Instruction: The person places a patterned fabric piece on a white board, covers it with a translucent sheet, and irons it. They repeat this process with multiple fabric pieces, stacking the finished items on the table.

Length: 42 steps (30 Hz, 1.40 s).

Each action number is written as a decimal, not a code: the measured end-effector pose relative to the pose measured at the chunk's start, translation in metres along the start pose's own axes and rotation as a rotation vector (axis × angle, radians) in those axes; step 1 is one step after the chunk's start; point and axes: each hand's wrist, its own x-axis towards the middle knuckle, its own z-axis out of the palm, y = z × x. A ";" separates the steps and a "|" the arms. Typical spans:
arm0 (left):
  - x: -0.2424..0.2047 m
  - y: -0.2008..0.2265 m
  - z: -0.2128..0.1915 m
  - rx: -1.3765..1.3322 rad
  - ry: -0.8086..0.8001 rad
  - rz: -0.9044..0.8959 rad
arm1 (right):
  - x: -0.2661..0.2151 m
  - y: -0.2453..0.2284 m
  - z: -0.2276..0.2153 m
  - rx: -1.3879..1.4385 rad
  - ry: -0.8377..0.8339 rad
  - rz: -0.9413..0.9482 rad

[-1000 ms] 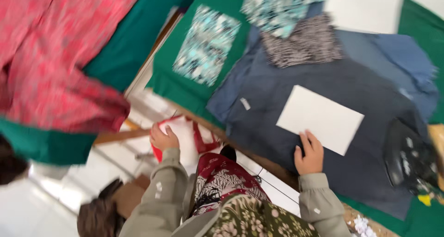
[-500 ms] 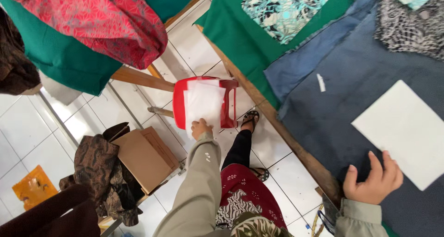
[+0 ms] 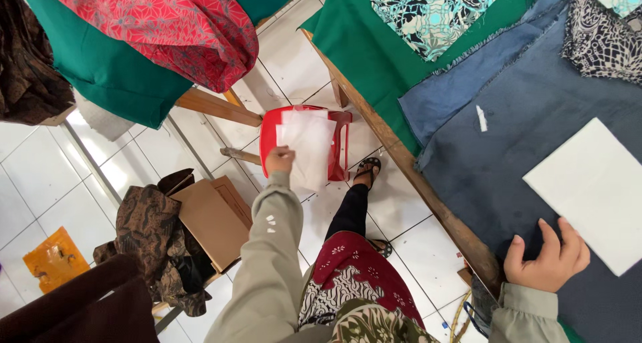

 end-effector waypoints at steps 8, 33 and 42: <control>-0.013 0.113 -0.111 -1.314 -0.583 -0.307 | 0.028 -0.033 -0.028 0.093 0.034 0.035; -0.188 0.440 0.098 0.036 -1.856 0.349 | 0.099 -0.074 -0.169 1.637 -0.437 0.768; -0.164 0.480 0.232 -0.062 -1.781 0.033 | 0.078 0.064 -0.118 1.248 -0.060 1.050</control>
